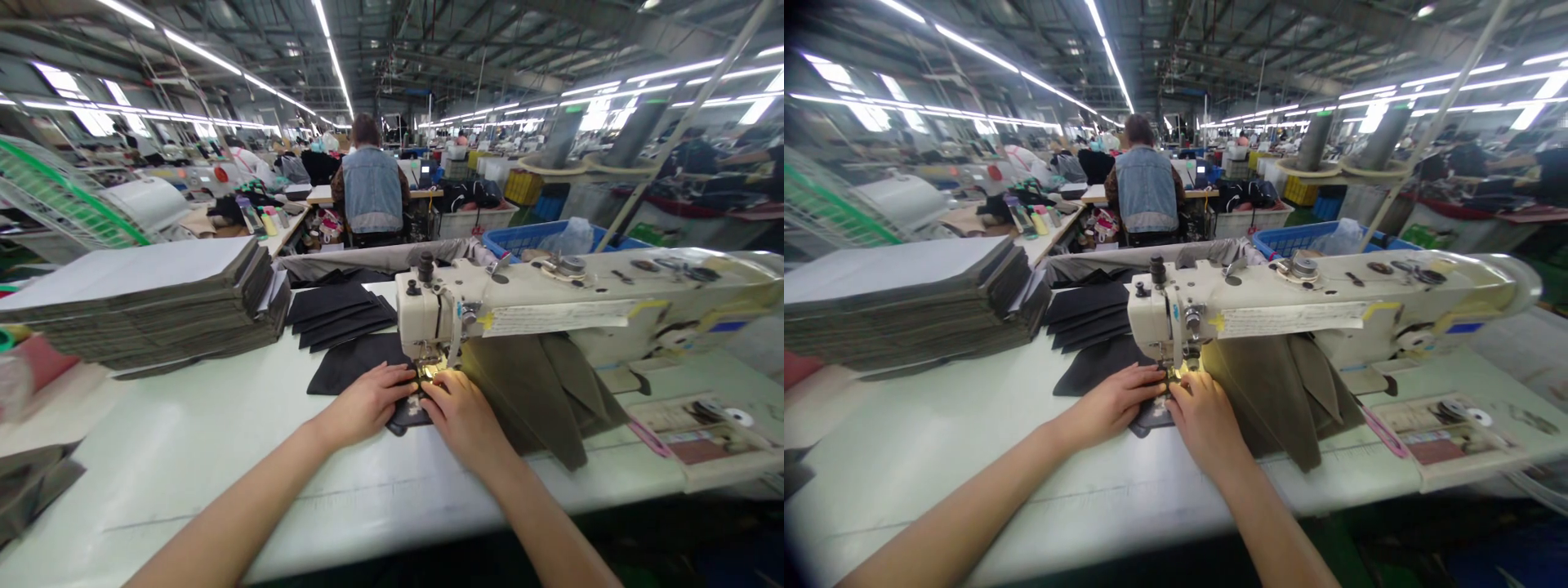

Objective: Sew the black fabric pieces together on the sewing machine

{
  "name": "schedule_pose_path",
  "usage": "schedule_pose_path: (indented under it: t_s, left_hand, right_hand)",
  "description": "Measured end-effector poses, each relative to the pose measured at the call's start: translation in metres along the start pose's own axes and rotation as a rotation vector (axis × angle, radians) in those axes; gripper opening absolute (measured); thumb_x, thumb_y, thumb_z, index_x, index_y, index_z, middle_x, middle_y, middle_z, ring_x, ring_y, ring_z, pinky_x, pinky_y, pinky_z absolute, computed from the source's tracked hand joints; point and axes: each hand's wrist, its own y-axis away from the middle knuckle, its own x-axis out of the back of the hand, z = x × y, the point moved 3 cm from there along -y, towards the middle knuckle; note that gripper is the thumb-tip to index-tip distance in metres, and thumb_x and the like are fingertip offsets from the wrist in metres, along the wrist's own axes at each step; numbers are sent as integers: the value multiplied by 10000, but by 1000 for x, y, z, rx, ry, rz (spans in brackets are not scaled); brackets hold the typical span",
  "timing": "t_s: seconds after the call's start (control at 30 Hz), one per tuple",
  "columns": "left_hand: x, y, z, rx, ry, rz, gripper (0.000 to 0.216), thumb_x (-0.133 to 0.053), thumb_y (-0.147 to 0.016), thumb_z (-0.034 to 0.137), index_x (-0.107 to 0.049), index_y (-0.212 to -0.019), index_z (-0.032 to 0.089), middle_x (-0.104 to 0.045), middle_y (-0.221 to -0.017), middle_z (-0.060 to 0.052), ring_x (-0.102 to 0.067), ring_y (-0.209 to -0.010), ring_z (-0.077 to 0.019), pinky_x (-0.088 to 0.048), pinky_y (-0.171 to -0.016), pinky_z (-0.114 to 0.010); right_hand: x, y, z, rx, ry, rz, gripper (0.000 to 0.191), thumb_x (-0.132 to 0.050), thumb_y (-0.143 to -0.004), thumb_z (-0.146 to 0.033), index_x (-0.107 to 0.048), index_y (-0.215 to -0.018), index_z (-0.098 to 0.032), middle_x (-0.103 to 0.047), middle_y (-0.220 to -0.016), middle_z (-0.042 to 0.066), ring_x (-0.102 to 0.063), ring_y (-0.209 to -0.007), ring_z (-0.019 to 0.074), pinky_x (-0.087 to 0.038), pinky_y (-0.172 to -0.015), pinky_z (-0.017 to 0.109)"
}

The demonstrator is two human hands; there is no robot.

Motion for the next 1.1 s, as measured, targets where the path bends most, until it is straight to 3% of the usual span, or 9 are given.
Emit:
schedule_pose_path:
  t_s: [0.2,0.43,1.1]
  left_hand:
    - [4,-13,-16,3,17,24,493,-445,-876,51,-632,-1316,173,-571,-1435,-124,-486,-1372,-259,-330,-1182,-512]
    - [2,-11,-15,17,-5,34,523,-458,-891,67,-590,-1367,239,-536,-1473,-92,-456,-1398,-263,-301,-1194,-518]
    - [1,-12,-15,24,-27,34,494,-445,-902,71,-618,-1333,242,-566,-1433,-90,-444,-1404,-245,-302,-1200,-489]
  right_hand:
    - [-1,9,-3,17,-41,34,205,-582,-954,-203,-679,-1134,-203,-654,-1117,116,-608,-1036,274,-548,-893,457]
    - [-5,33,-14,5,-109,107,277,-574,-940,-208,-636,-1210,-215,-640,-1221,130,-601,-1146,288,-535,-969,494]
    - [-5,30,-16,-7,-121,93,280,-578,-931,-172,-619,-1206,-207,-638,-1228,122,-595,-1151,294,-534,-982,508]
